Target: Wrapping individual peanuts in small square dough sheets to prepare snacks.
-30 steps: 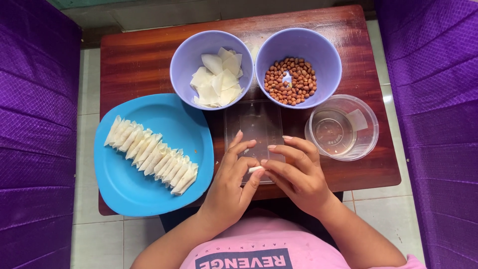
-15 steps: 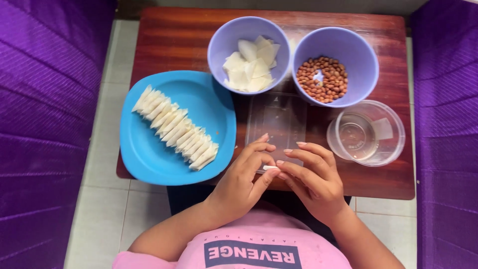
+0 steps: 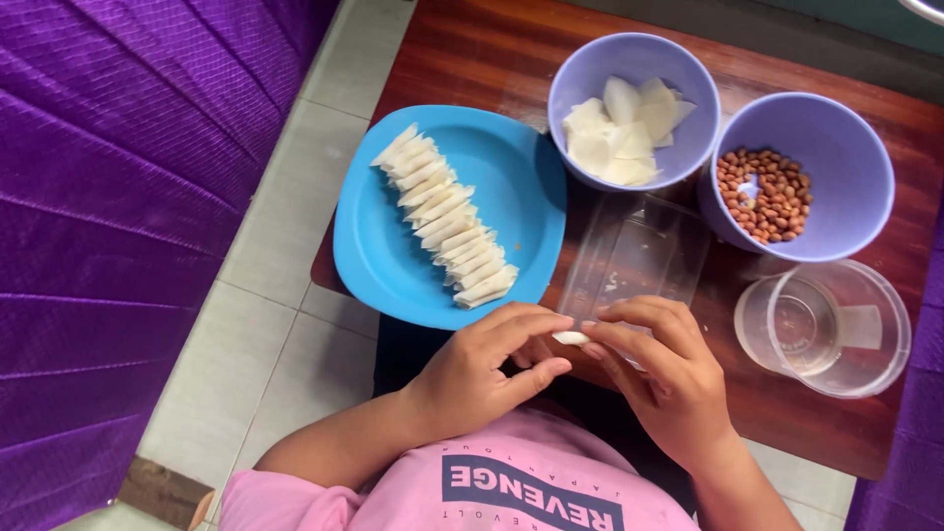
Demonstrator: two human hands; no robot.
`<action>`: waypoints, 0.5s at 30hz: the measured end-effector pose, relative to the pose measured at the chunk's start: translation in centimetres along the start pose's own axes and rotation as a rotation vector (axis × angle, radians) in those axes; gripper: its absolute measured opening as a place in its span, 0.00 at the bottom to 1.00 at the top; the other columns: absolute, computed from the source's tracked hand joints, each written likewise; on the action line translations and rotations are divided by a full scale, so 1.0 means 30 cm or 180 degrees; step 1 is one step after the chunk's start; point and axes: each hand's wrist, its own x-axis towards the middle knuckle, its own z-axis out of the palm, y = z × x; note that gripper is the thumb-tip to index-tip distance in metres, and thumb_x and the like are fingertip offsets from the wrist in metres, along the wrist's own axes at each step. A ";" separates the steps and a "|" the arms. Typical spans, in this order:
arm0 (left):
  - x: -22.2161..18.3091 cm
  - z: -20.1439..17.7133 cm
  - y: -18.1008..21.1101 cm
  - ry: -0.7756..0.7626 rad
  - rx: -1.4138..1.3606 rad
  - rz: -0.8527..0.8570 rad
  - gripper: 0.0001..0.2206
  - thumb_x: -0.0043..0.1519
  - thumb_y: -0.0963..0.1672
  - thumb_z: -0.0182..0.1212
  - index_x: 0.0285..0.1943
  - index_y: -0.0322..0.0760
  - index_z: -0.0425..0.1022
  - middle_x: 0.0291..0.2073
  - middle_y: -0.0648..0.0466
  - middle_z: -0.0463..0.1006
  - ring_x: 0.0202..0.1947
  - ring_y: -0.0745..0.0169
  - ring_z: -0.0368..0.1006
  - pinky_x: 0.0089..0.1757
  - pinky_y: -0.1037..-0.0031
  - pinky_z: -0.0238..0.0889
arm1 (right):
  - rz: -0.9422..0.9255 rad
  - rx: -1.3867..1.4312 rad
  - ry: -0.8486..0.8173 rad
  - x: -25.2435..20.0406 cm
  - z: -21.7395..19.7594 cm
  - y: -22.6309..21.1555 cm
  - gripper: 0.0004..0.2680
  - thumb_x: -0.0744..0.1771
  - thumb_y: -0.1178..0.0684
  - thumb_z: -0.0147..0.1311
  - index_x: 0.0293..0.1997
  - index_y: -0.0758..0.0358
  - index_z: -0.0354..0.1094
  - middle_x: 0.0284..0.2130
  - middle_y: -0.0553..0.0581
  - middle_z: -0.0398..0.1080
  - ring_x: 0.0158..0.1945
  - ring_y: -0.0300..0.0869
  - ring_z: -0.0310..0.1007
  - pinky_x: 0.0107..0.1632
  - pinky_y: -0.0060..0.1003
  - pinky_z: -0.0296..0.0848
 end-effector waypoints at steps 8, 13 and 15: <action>-0.031 -0.107 0.006 0.0960 0.0852 0.0552 0.08 0.63 0.37 0.66 0.50 0.30 0.78 0.42 0.46 0.82 0.40 0.58 0.79 0.43 0.75 0.76 | -0.0228 -0.0133 -0.0652 0.192 0.066 -0.077 0.05 0.68 0.50 0.57 0.48 0.51 0.74 0.34 0.43 0.72 0.39 0.38 0.68 0.52 0.39 0.52; -0.030 -0.182 -0.009 0.1329 0.1164 0.0517 0.07 0.62 0.37 0.67 0.48 0.32 0.80 0.40 0.47 0.81 0.38 0.61 0.80 0.44 0.76 0.77 | -0.0145 0.0211 -0.0823 0.317 0.123 -0.086 0.05 0.67 0.52 0.62 0.45 0.51 0.75 0.32 0.44 0.71 0.36 0.36 0.69 0.50 0.35 0.57; -0.017 -0.214 -0.010 0.1458 0.1175 0.0570 0.07 0.62 0.36 0.66 0.48 0.29 0.79 0.40 0.46 0.82 0.40 0.57 0.80 0.46 0.73 0.76 | -0.0041 0.0537 -0.0885 0.362 0.152 -0.073 0.04 0.67 0.53 0.62 0.44 0.54 0.76 0.33 0.47 0.74 0.37 0.39 0.71 0.46 0.35 0.61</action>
